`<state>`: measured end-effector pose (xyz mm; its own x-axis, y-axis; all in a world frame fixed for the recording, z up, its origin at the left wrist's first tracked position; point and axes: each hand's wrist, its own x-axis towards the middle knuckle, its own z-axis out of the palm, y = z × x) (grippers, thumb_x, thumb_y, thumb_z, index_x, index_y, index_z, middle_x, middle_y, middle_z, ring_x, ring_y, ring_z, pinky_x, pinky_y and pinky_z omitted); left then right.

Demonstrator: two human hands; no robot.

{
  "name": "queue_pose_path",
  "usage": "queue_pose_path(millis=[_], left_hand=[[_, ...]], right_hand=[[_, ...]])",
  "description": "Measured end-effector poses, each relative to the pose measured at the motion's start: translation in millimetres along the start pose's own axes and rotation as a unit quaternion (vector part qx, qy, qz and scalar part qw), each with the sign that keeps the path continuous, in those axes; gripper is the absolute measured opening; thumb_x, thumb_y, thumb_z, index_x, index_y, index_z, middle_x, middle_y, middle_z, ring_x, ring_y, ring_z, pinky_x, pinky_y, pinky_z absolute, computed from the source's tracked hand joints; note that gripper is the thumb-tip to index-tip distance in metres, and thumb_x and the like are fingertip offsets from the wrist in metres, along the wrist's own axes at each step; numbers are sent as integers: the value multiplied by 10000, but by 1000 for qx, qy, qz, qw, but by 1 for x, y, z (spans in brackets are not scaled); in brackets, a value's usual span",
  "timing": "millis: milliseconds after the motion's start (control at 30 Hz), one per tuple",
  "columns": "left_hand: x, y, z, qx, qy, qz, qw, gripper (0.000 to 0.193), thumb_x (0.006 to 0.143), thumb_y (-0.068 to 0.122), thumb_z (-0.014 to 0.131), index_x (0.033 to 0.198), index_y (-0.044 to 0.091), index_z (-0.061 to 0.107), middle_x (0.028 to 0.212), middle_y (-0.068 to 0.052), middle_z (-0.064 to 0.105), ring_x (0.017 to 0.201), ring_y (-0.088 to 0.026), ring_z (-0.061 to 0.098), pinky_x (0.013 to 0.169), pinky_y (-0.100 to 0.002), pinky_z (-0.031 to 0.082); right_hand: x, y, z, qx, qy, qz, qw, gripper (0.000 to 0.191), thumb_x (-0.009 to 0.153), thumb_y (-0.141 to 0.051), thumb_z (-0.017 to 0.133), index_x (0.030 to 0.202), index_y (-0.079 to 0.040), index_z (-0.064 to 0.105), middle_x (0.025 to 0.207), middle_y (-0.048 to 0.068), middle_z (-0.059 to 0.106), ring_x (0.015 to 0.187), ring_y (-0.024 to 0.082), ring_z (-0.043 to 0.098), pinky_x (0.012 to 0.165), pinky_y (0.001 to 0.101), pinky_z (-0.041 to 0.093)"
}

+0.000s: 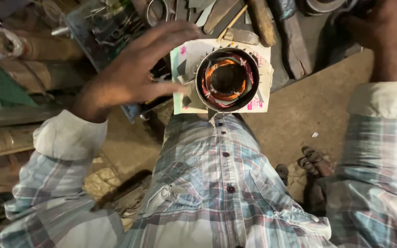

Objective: The person holds a cylindrical copper-wound coil and repeatedly uses large shears to cut and trim the copper wire. They adjust the coil with both hands between cuts, occasionally tapping it on a workbench. The task continues without a visible final state.

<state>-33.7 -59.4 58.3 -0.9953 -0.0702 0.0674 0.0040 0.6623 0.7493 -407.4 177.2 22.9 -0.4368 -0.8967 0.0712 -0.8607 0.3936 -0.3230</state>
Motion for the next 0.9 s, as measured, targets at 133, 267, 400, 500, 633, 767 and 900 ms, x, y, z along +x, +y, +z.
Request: queue_pose_path(millis=[133,267,400,500,633,767,900], left_hand=[[-17,-10,20,-51,1,19,999,1193,729,382,951,1627,65,233,1656,-187,322,1530,-372,369,1256,-483,348],[-23,-25,46,-106,66,37,991,1219,738,330,972,1643,50,205,1689,-178,310,1567,-343,350,1309,-469,329],[-22,-47,69,-212,101,28,972,1097,841,212,979,1674,78,277,1659,-162,403,1559,-306,414,1349,-439,368],[-23,-65,80,-229,132,67,962,1133,761,254,1016,1623,78,301,1644,-164,428,1537,-327,459,1298,-429,410],[-27,-87,89,-275,110,82,952,1145,735,283,1020,1618,86,319,1607,-138,480,1491,-324,528,1245,-398,470],[-35,-102,94,-241,134,118,954,1090,795,289,1017,1617,108,324,1618,-125,468,1470,-323,513,1224,-368,467],[-40,-110,99,-234,158,108,953,1036,828,279,1005,1616,130,348,1565,-96,483,1451,-295,529,1216,-345,490]], right_hand=[[-27,11,-10,311,34,182,932,245,927,-119,802,1074,35,681,977,190,720,805,285,701,680,391,549],[-105,-45,-29,444,116,185,869,256,948,-108,787,1110,51,669,1024,173,719,840,242,703,729,349,559],[-179,-143,-36,469,147,222,842,268,970,-98,772,1147,66,656,1071,156,718,875,198,704,779,306,569],[-202,-208,-9,392,173,231,873,297,991,-145,779,1153,68,648,1072,144,719,873,182,706,792,285,573],[-213,-279,26,95,102,230,963,617,811,-411,880,1108,73,639,912,153,640,768,268,641,685,352,531],[-206,-331,43,-108,-16,256,961,762,685,-617,863,964,41,599,847,143,615,715,342,636,633,430,528],[-189,-362,47,-162,-49,279,945,706,765,-618,853,898,17,573,818,140,596,688,329,634,600,427,531]])
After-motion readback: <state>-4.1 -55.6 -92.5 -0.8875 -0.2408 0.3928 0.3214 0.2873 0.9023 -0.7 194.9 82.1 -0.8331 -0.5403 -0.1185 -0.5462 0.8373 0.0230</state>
